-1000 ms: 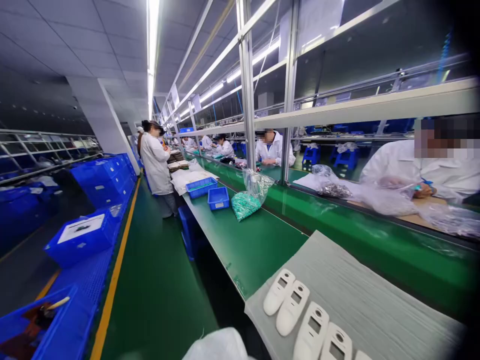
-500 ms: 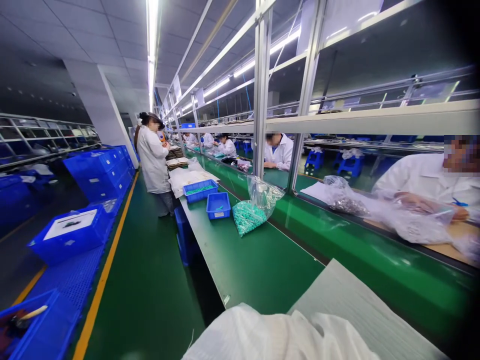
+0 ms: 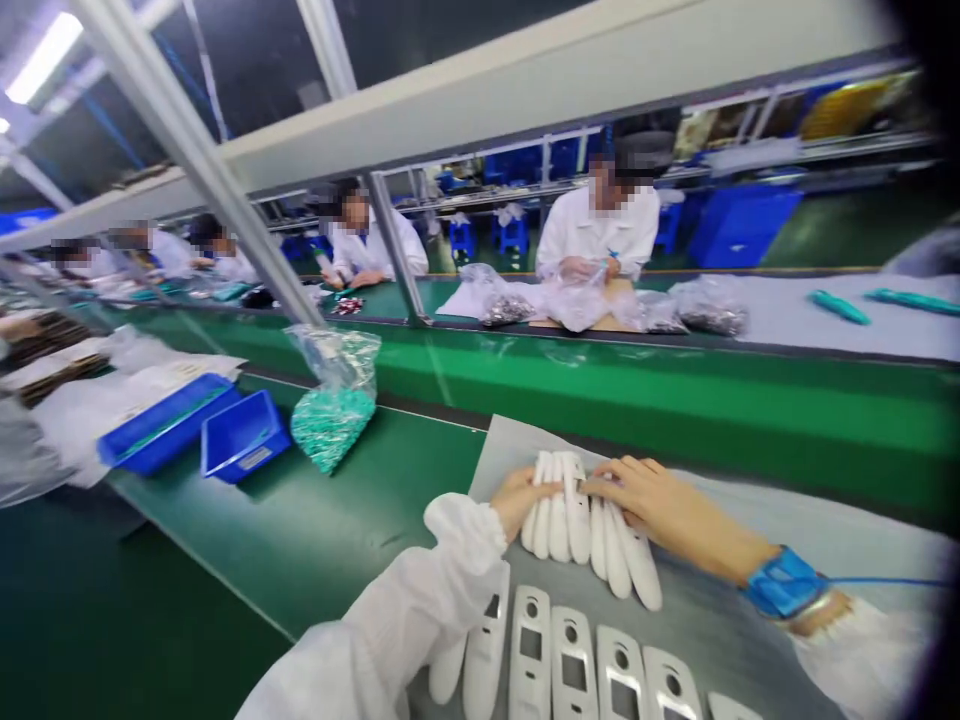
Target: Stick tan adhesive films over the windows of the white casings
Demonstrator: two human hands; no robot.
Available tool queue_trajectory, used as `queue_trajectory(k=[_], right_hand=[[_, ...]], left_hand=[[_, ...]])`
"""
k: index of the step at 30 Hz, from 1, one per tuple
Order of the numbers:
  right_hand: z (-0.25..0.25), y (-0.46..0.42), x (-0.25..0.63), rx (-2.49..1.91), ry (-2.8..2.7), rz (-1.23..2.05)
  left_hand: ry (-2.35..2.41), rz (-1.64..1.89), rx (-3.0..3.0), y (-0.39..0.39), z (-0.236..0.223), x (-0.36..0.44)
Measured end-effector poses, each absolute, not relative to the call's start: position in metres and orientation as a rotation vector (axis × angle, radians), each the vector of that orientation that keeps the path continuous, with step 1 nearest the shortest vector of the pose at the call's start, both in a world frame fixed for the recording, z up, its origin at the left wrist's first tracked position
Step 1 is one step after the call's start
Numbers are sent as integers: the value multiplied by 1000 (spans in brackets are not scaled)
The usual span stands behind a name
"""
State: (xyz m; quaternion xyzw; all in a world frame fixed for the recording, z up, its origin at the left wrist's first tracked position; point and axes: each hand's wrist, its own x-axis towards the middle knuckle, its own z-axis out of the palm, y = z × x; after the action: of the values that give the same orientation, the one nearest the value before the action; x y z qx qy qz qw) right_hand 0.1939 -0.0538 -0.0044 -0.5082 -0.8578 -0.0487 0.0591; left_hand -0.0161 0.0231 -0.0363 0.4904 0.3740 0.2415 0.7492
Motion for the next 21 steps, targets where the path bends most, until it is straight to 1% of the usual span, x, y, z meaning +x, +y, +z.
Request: queue_trajectory(k=[1,4,6,7,10,13,17,21], right_hand=[[-7,-58,198,-1642,-2471,-27],[-25,-75,212,-1965,-1868,368],[-41,-87,218,-2067,-1579,558],[-48,-92,219,-2080,-1519,619],[-63,-98,213,-2045,-1432,730],[-68,-93,200,-2028,-1315,774],[-60,-80,184,-1974,-1191,888],[-42,-81,181,-1853,-1185,1059]], left_hand=[[837,555,1100,27,-39,-21],[916,643,1196,37,-47,-37],[982,693,1275,45,-53,-44],[1020,710,1321,49,-55,-47],[1160,746,1486,58,-60,-52],[1336,767,1686,61,-62,-54],[1480,737,1948,57,-61,-59],[1495,688,2146,46,-57,-65]])
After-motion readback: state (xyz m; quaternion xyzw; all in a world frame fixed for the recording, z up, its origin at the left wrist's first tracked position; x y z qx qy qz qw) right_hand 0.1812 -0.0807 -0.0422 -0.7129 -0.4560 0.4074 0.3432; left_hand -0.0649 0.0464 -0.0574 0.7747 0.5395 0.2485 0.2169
